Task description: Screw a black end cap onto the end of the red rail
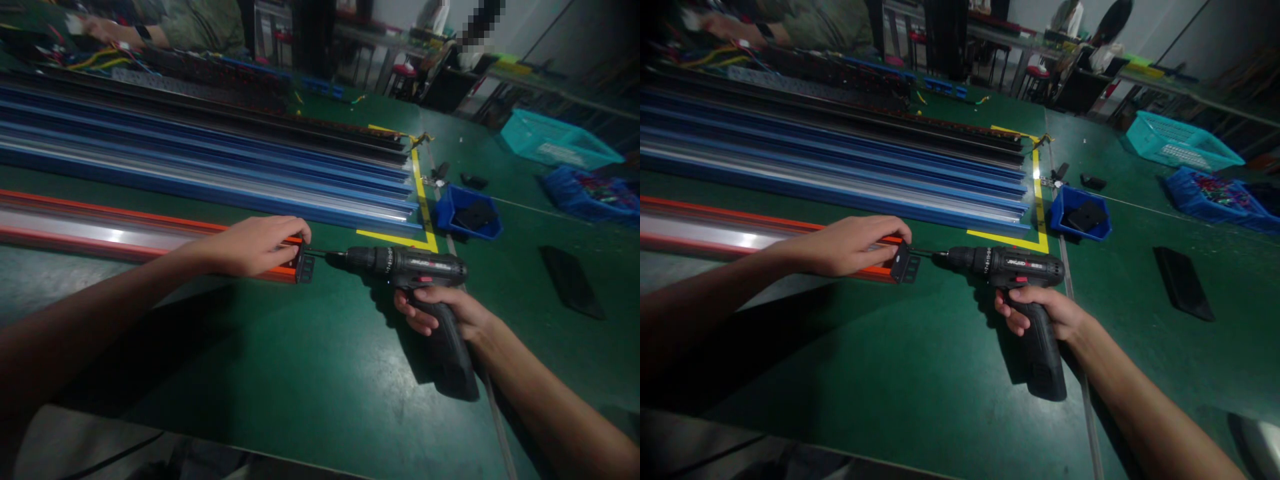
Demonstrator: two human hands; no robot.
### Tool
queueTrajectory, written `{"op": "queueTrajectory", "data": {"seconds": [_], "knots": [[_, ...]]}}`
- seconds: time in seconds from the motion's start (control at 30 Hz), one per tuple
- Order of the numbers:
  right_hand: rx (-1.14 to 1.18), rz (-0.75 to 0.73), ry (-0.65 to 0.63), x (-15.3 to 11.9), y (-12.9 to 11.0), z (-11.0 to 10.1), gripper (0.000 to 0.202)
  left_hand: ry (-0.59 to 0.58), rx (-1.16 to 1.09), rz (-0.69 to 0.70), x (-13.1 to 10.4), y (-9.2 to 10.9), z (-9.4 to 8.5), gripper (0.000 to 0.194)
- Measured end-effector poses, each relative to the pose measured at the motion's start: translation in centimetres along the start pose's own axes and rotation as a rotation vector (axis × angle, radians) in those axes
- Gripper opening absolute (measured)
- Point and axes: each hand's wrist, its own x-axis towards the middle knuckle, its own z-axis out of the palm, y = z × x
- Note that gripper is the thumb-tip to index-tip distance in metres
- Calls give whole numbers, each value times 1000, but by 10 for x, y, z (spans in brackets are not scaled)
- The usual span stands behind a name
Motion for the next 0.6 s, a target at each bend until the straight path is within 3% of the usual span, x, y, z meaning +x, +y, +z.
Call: {"op": "queueTrajectory", "data": {"seconds": [0.6], "knots": [[14,-23,-46,1,1,0,25,4,5,-4,0,0,0,31]]}}
